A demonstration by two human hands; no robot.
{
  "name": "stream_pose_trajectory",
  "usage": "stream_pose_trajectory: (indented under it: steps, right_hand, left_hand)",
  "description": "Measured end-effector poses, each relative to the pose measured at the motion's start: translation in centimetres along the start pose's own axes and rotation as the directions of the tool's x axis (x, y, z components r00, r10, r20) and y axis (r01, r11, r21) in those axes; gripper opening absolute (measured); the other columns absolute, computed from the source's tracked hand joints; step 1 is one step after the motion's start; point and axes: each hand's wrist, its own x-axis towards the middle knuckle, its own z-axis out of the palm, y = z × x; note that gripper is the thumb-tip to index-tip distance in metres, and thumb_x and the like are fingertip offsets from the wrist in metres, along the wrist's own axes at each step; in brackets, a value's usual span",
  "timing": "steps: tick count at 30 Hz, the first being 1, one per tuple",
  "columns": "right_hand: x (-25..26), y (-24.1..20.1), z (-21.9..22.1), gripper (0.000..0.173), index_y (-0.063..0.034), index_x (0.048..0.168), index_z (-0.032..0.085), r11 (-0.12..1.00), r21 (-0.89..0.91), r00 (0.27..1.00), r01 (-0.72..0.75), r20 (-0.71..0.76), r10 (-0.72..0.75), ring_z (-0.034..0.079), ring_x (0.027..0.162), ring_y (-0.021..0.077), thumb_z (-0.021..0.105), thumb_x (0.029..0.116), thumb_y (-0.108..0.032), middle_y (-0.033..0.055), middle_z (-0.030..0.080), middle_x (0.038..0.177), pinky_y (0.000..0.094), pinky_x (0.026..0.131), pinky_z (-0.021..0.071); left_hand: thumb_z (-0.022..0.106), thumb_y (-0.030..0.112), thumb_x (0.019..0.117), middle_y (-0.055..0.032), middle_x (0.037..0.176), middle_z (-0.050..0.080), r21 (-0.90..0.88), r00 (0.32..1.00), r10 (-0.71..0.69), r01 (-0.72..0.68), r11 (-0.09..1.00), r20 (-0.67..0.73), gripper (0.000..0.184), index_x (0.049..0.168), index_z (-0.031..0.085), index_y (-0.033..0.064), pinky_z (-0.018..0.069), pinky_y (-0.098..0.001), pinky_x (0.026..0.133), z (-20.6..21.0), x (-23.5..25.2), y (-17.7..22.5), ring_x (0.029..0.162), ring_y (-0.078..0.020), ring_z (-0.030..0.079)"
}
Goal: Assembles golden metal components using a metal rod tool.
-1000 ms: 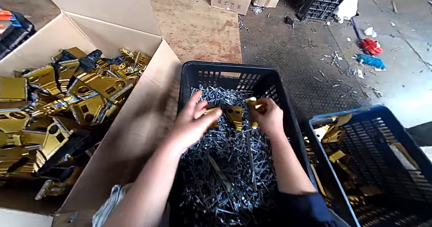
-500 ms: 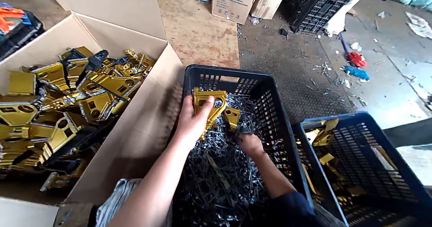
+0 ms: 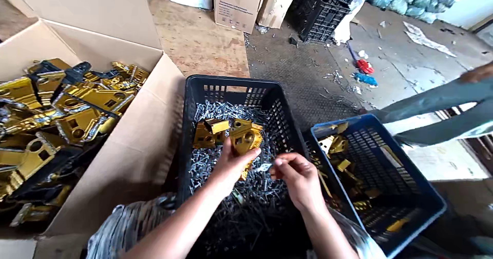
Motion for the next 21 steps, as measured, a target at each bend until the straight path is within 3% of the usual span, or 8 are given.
stream_pose_trajectory:
  steps: [3, 5, 7, 8, 10, 14, 18, 21]
  right_hand:
    - [-0.7, 0.1, 1.0, 0.012, -0.0021, 0.092, 0.063, 0.96, 0.274, 0.992, -0.055, -0.098, 0.085, 0.074, 0.071, 0.018, 0.055, 0.0965, 0.006, 0.0095, 0.074, 0.081, 0.0336, 0.068, 0.0646]
    - [-1.1, 1.3, 1.5, 0.011, -0.0025, 0.092, 0.061, 0.962, 0.264, 0.995, -0.069, -0.049, 0.085, 0.075, 0.074, 0.0205, 0.059, 0.0927, 0.008, 0.0098, 0.074, 0.083, 0.0371, 0.07, 0.0651]
    - [-1.5, 2.6, 2.0, 0.02, -0.0001, 0.106, 0.057, 0.989, 0.141, 0.996, -0.049, 0.084, 0.038, 0.075, 0.075, 0.0209, 0.065, 0.0902, 0.008, 0.0081, 0.073, 0.083, 0.0388, 0.072, 0.0652]
    - [-1.5, 3.0, 2.2, 0.036, 0.0022, 0.122, 0.051, 0.995, 0.085, 0.984, -0.049, 0.176, 0.034, 0.075, 0.075, 0.0207, 0.066, 0.0897, 0.007, 0.0073, 0.072, 0.083, 0.0385, 0.073, 0.0655]
    - [-1.3, 3.2, 2.2, 0.055, 0.0036, 0.138, 0.04, 0.995, 0.008, 0.944, -0.1, 0.318, 0.092, 0.076, 0.077, 0.0213, 0.067, 0.0909, 0.006, 0.008, 0.072, 0.086, 0.0375, 0.074, 0.0664]
    - [-0.1, 3.5, 1.2, 0.015, 0.0023, 0.112, 0.066, 0.99, -0.129, 0.985, 0.059, 0.167, -0.037, 0.074, 0.076, 0.0145, 0.061, 0.0992, -0.004, 0.005, 0.075, 0.085, 0.0328, 0.073, 0.0647]
    - [0.4, 2.1, 1.3, 0.018, -0.0042, 0.097, 0.075, 0.973, 0.229, 0.998, -0.004, 0.061, -0.01, 0.07, 0.094, 0.0151, 0.057, 0.0994, -0.003, 0.0086, 0.074, 0.103, 0.0323, 0.084, 0.0594]
    - [0.3, 3.1, 2.1, 0.013, -0.0064, 0.092, 0.078, 0.969, 0.235, 0.996, 0.074, 0.027, -0.082, 0.066, 0.097, 0.0114, 0.067, 0.0931, -0.001, 0.0044, 0.071, 0.105, 0.0281, 0.084, 0.0583]
  left_hand:
    - [0.068, 0.015, 0.0975, -0.0107, 0.112, 0.062, -0.148, 0.999, -0.017, 0.013, 0.989, -0.029, 0.069, 0.153, 0.028, 0.0179, 0.0594, -0.032, 0.071, -0.2, -0.7, -0.7, 0.084, -0.0186, 0.067]
    - [0.069, 0.018, 0.0955, -0.0088, 0.113, 0.062, -0.119, 0.999, 0.038, -0.037, 0.992, 0.007, 0.073, 0.154, 0.026, 0.0172, 0.0595, -0.0312, 0.077, -0.2, -0.7, -1.2, 0.089, -0.0162, 0.067]
    - [0.078, 0.017, 0.0879, -0.0103, 0.124, 0.062, 0.006, 0.992, 0.121, -0.121, 0.993, 0.047, 0.085, 0.155, 0.026, 0.0149, 0.0601, -0.0351, 0.089, -0.2, -0.5, -1.5, 0.105, -0.0182, 0.068]
    - [0.082, 0.016, 0.0848, -0.0114, 0.124, 0.064, 0.097, 0.984, 0.163, -0.17, 0.981, 0.069, 0.089, 0.154, 0.027, 0.0125, 0.0604, -0.036, 0.092, -0.3, -0.4, -1.5, 0.108, -0.0191, 0.068]
    - [0.088, 0.018, 0.0786, -0.0103, 0.118, 0.068, 0.25, 0.971, 0.226, -0.239, 0.938, 0.083, 0.088, 0.147, 0.034, 0.0093, 0.0614, -0.035, 0.091, -0.6, -0.2, -1.8, 0.105, -0.0182, 0.07]
    - [0.078, 0.016, 0.0886, -0.0117, 0.124, 0.062, 0.128, 0.994, 0.108, -0.109, 0.986, 0.015, 0.082, 0.153, 0.028, 0.0116, 0.0604, -0.0339, 0.087, -0.6, -0.4, -1.3, 0.103, -0.019, 0.068]
    - [0.064, 0.02, 0.0999, -0.009, 0.107, 0.062, -0.128, 0.997, -0.033, 0.042, 0.991, 0.07, 0.063, 0.151, 0.027, 0.017, 0.0596, -0.0314, 0.074, 0.0, -0.6, -1.7, 0.084, -0.0167, 0.067]
    - [0.077, 0.026, 0.0898, -0.0079, 0.114, 0.062, -0.224, 0.967, -0.027, 0.085, 0.971, 0.253, 0.082, 0.15, 0.023, 0.017, 0.0593, -0.0326, 0.081, 0.0, -0.9, -2.8, 0.094, -0.0163, 0.067]
